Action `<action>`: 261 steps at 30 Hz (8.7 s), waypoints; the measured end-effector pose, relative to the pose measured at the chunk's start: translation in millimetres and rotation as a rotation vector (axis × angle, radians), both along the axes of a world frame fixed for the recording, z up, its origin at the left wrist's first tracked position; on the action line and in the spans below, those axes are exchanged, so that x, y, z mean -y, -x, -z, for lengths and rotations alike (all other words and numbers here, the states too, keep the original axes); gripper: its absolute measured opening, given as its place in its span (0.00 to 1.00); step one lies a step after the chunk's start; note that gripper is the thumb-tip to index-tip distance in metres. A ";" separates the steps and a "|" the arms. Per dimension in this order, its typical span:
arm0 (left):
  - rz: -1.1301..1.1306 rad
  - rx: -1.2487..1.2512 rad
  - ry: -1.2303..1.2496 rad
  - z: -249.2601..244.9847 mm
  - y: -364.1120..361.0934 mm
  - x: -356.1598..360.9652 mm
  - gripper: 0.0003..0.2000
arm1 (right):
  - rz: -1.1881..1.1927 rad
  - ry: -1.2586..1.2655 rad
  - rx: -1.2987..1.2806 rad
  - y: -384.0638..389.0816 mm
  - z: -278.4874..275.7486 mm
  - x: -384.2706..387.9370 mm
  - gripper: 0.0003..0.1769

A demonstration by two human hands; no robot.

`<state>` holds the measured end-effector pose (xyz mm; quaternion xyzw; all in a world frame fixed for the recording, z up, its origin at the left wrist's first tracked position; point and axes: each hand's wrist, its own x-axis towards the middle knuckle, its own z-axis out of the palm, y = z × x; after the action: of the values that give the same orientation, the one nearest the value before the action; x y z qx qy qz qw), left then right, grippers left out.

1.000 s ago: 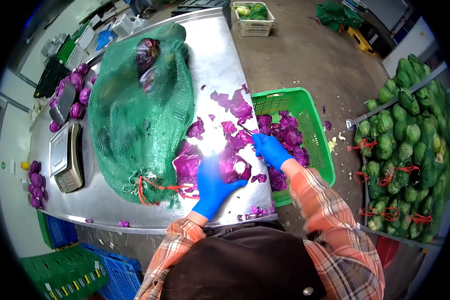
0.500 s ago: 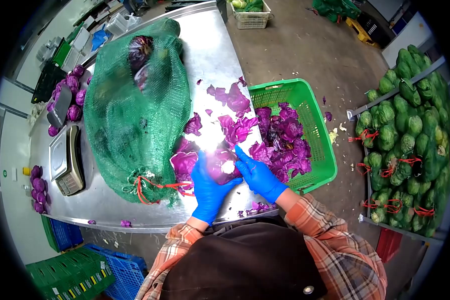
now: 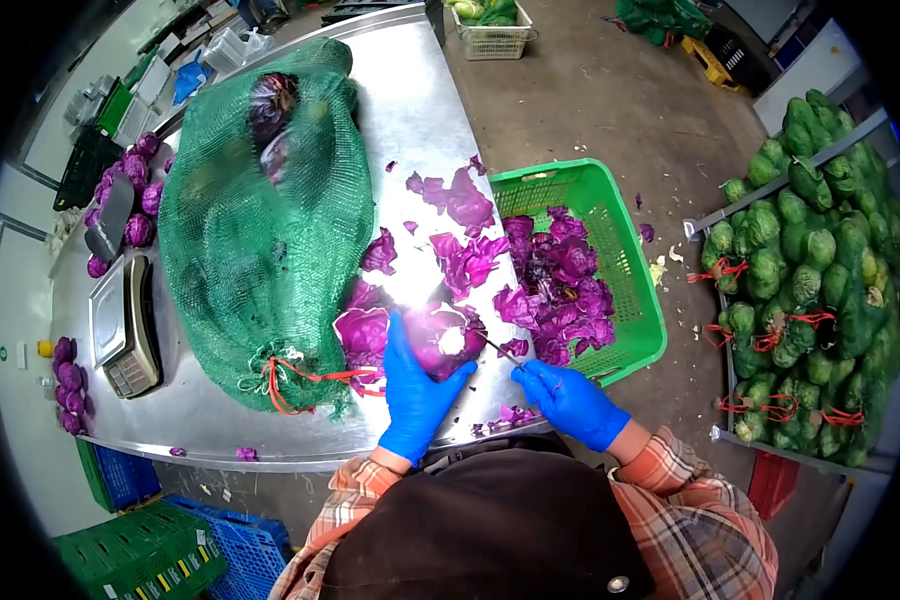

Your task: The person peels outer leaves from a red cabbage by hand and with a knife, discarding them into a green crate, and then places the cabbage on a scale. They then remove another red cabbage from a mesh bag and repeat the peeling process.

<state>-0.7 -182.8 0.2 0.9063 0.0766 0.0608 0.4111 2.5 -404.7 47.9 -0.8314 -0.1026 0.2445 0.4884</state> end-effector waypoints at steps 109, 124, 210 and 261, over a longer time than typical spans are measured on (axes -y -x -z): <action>0.115 -0.045 0.425 -3.1 -16.7 -38.3 0.37 | -0.247 0.055 0.252 -78.4 40.9 -70.9 0.31; 0.190 -0.143 0.361 13.7 -8.5 -53.7 0.51 | -0.164 -0.116 0.371 -81.7 41.4 -61.5 0.33; -0.169 -0.472 1.541 19.4 62.1 -90.4 0.36 | -0.318 -0.310 0.302 -45.1 21.0 -87.5 0.20; 0.404 -0.486 0.910 3.7 51.3 -81.9 0.50 | -0.101 -0.433 -0.541 -14.8 39.0 -44.0 0.21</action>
<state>-51.9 -100.9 -3.5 0.6219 0.0124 -0.2695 0.7351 17.3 -360.7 8.9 -0.6074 -0.0600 0.4526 0.6501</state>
